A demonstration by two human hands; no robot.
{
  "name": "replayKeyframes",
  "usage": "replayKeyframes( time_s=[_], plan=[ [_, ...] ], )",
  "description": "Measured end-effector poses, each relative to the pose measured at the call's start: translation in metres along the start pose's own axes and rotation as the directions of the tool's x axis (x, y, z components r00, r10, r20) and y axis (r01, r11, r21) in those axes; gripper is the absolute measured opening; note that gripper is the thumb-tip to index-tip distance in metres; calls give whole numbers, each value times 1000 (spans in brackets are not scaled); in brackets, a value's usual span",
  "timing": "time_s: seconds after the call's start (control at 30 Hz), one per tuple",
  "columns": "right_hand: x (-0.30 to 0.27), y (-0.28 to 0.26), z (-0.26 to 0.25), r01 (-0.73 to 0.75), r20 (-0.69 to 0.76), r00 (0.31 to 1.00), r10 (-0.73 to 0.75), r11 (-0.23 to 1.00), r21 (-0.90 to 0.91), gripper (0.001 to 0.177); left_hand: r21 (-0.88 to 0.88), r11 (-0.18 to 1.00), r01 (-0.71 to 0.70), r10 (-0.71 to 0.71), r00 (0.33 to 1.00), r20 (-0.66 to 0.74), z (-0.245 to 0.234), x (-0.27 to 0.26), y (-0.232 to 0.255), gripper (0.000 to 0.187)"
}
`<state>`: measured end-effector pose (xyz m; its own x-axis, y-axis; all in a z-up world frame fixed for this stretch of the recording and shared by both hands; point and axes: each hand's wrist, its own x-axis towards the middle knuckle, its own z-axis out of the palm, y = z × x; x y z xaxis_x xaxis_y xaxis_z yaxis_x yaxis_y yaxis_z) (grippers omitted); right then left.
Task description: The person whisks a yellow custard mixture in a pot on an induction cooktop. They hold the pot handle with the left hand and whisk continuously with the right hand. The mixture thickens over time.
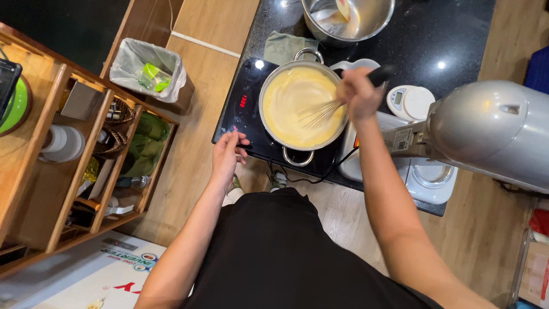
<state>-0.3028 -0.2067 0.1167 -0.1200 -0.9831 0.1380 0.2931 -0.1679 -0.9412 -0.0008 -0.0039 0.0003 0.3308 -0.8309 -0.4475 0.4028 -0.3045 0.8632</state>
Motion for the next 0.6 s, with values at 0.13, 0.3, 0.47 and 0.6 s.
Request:
replayKeyframes(
  time_s=[0.13,0.3,0.47,0.6],
  plan=[
    [-1,4,6,162,-62,985,-158,985,65,42,6,1000,-13,13,1000,17,5,3,4,34],
    [6,-1,-7,95,17,995,-97,992,83,46,23,1000,-9,8,999,46,14,2,9,36],
    [-6,9,10,2,44,999,-6,995,95,44,14,1000,5,-6,999,43,17,3,8,36],
    [11,-26,3,157,73,984,-160,987,43,45,12,1000,-6,6,1000,19,11,7,5,37]
  ],
)
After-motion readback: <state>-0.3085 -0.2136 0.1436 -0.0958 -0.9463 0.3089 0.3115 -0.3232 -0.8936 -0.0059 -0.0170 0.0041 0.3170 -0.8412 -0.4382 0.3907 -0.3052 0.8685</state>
